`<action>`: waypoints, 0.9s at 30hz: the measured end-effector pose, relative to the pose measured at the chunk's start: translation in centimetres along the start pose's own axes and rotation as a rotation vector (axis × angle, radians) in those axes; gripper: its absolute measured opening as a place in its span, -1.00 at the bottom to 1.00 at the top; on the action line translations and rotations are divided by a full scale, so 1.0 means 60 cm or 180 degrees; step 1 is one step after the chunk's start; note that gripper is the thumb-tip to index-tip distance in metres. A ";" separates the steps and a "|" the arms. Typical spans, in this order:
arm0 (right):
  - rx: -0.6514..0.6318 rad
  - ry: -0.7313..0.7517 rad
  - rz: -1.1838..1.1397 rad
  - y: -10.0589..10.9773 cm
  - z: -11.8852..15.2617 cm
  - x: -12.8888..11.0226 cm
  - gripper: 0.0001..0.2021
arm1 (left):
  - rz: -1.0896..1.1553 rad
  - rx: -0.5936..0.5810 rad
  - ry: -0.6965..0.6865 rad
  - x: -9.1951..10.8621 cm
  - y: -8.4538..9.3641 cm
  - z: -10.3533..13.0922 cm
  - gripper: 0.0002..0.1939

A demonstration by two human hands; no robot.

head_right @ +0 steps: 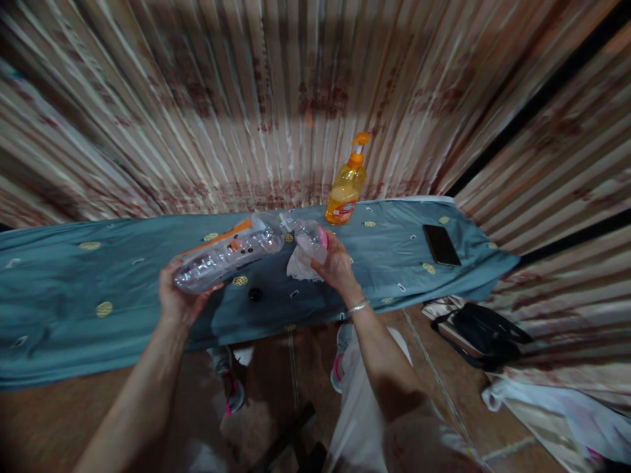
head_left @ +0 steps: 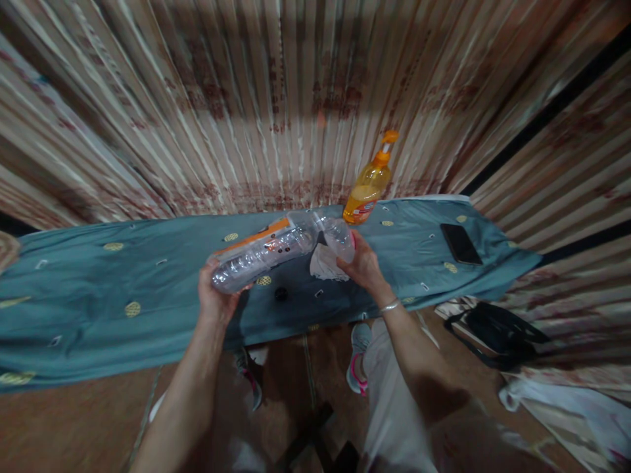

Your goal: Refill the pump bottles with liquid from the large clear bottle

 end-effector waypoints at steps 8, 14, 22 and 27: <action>0.0031 0.0037 0.0072 -0.006 0.006 0.000 -0.20 | -0.0059 0.0035 -0.0174 0.013 -0.005 -0.002 -0.74; 0.0039 -0.0022 0.0063 -0.012 0.009 -0.001 -0.19 | -0.0107 0.0006 -0.0258 0.019 -0.014 -0.004 -0.72; 0.0003 -0.0016 0.0046 -0.017 0.006 0.008 -0.18 | -0.0185 -0.0116 -0.0421 0.029 -0.029 -0.006 -0.68; 0.0053 0.0029 0.0030 -0.018 0.006 0.009 -0.18 | -0.0215 -0.0121 -0.0426 0.034 -0.034 -0.004 -0.67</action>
Point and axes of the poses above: each hand's wrist, its own z-axis away from the middle knuckle, its own y-axis out of the back of the hand, x = y × z, the point moved 1 cm from there along -z, towards the middle knuckle, and after that the axes turned 14 degrees about -x, right-handed, at the moved point
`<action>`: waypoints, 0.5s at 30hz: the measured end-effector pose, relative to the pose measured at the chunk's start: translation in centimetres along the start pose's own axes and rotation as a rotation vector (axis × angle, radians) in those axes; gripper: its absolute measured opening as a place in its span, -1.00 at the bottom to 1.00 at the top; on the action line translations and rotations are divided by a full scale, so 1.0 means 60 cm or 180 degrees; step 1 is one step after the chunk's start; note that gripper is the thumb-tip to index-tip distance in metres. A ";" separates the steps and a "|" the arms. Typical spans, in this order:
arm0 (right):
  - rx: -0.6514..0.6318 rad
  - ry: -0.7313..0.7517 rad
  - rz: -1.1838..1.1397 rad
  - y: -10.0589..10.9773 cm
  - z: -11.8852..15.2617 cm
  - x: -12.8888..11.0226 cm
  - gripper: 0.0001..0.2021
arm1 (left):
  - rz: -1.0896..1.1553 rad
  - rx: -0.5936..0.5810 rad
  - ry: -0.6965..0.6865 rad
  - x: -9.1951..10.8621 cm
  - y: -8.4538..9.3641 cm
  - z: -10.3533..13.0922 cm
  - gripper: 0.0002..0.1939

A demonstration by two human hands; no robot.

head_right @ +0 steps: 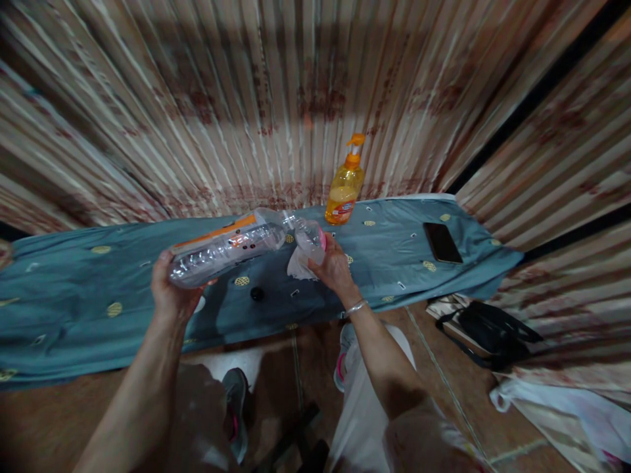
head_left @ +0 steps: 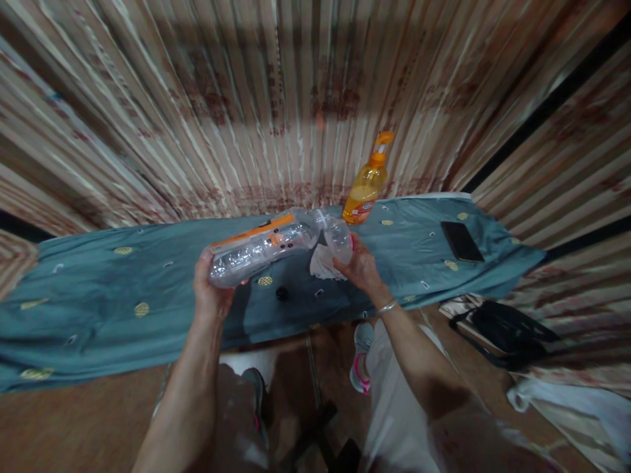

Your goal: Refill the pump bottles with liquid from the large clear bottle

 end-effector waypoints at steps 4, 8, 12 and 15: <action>0.0003 -0.0052 0.0005 -0.001 0.000 0.000 -0.17 | 0.0055 0.0037 0.0069 0.005 0.002 0.000 -0.69; 0.0004 -0.0060 -0.0002 0.000 0.000 0.000 -0.17 | 0.0111 0.0030 0.0158 0.008 0.001 -0.001 -0.69; -0.0016 -0.0092 -0.0010 0.003 0.002 -0.003 -0.17 | 0.0122 0.0075 0.0207 0.006 -0.002 0.000 -0.69; -0.0038 -0.0135 -0.0015 0.005 0.004 -0.004 -0.17 | 0.0129 0.0122 0.0209 0.002 -0.003 0.001 -0.69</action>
Point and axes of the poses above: each hand's wrist, its own z-axis away from the middle knuckle, its own y-axis out of the back of the hand, x = y × z, the point moved 1 cm from there along -z, towards the middle knuckle, and after that the axes turned 14 degrees about -x, right-handed, at the moved point
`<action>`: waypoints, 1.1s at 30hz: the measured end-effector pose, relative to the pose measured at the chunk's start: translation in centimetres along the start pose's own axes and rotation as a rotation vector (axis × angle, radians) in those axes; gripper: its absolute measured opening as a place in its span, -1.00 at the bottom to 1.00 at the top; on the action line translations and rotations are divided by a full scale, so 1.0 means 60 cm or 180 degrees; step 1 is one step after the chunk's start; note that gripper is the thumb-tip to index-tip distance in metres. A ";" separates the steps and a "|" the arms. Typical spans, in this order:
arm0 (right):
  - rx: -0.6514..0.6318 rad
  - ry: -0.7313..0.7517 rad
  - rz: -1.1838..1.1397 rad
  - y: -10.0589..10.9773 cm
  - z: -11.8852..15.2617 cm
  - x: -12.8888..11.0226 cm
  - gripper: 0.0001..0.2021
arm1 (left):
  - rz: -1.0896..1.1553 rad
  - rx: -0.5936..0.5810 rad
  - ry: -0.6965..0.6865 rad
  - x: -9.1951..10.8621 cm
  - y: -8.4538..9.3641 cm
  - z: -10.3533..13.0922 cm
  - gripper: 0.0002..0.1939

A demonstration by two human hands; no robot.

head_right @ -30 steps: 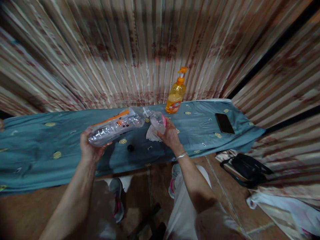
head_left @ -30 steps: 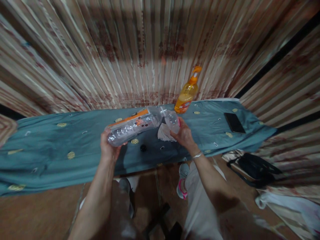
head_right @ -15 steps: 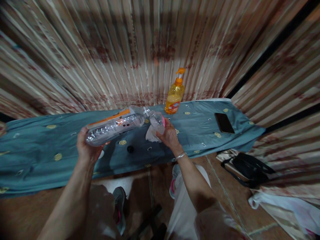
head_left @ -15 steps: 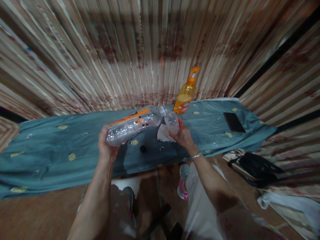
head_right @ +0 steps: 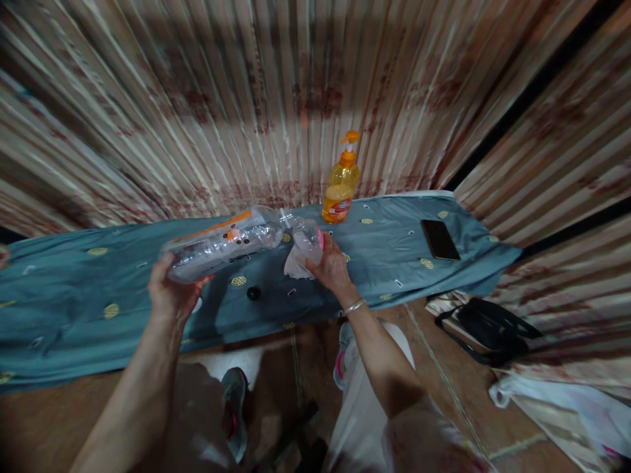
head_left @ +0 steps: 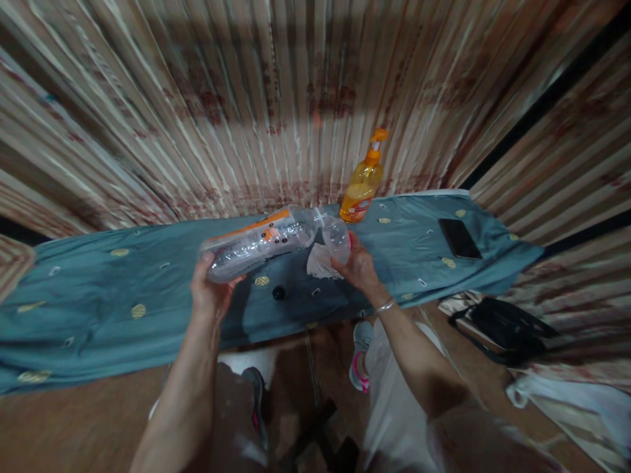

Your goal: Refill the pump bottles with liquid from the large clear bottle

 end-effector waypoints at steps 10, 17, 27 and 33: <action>0.0117 0.0018 0.0114 -0.005 0.001 -0.003 -0.16 | -0.0040 0.0065 -0.0108 -0.006 0.005 -0.005 -0.86; 0.0106 0.0010 0.0167 -0.008 0.001 -0.002 -0.17 | -0.0121 -0.0028 -0.0175 -0.004 0.006 -0.006 -0.82; 0.0155 0.0088 0.0306 -0.019 -0.009 -0.002 -0.18 | -0.0116 0.0066 -0.0567 -0.006 0.005 -0.017 -0.53; 0.0190 0.0084 0.0374 -0.028 -0.014 -0.005 -0.22 | -0.0225 0.0126 -0.0675 -0.002 -0.001 -0.019 -0.48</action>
Point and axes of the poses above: each hand's wrist, its own z-axis away from the middle knuckle, its own y-axis out of the back of the hand, x = y × z, the point moved 1 cm from there along -z, towards the middle knuckle, and after that the axes turned 14 degrees about -x, right-handed, at the moved point
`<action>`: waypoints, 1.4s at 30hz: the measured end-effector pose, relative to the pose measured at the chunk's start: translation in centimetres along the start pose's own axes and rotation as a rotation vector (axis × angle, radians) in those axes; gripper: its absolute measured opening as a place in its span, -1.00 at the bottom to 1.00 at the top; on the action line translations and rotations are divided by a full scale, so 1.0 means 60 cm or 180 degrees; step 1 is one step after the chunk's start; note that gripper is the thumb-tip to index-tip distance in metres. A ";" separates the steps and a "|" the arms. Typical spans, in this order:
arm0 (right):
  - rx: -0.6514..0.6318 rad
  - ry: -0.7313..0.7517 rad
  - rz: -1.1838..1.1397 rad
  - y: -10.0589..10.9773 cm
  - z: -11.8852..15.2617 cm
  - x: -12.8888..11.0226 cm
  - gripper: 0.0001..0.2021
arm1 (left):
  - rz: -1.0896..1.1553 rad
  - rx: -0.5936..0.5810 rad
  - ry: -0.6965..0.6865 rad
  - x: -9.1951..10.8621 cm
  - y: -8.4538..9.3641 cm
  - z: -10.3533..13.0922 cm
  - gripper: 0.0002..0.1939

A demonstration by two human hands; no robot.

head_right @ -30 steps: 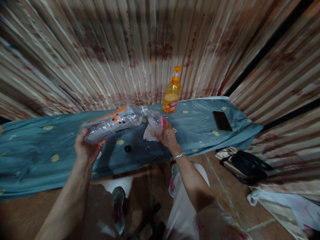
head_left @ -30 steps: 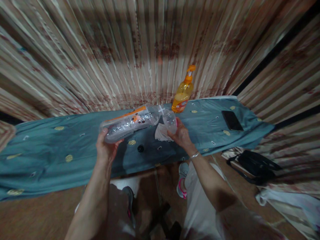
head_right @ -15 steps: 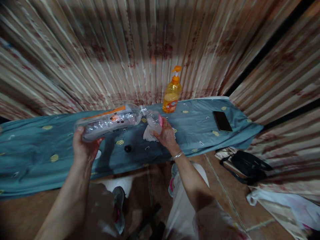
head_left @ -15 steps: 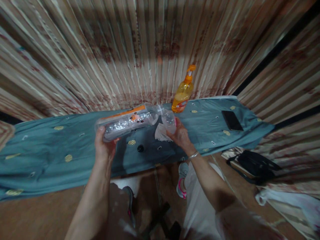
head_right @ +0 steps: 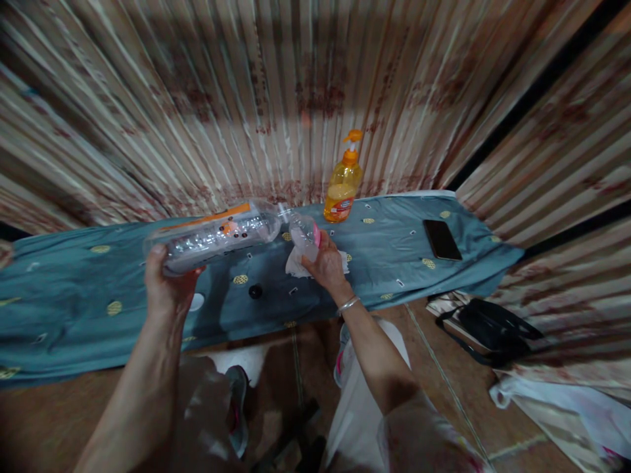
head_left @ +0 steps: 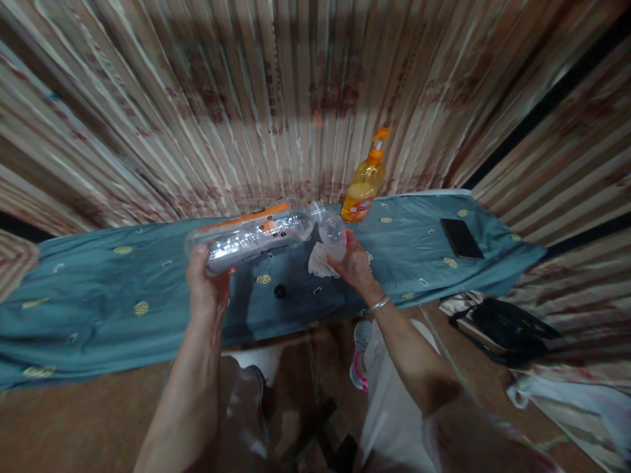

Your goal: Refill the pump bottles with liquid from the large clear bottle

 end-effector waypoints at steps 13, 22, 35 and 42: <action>0.0073 0.0225 -0.0069 -0.003 -0.001 0.004 -0.23 | -0.0273 -0.0112 -0.0167 0.003 0.005 -0.003 -0.42; 0.0025 0.0148 -0.0080 -0.004 -0.002 0.002 -0.22 | -0.0329 -0.0022 -0.0203 0.003 0.002 -0.002 -0.34; -0.0006 0.0143 -0.0176 0.001 -0.002 0.000 -0.27 | -0.0407 0.0095 -0.0205 0.005 -0.005 -0.003 -0.41; 0.0034 0.0117 -0.0162 -0.002 -0.001 0.000 -0.23 | -0.0399 0.0145 -0.0224 0.008 -0.007 -0.005 -0.38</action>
Point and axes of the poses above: each hand's wrist, its own z-axis away from the middle knuckle, its own y-axis out of the back of the hand, x = y × z, the point moved 1 cm from there along -z, towards the middle knuckle, and after that the axes turned 14 degrees about -x, right-handed, at the moved point
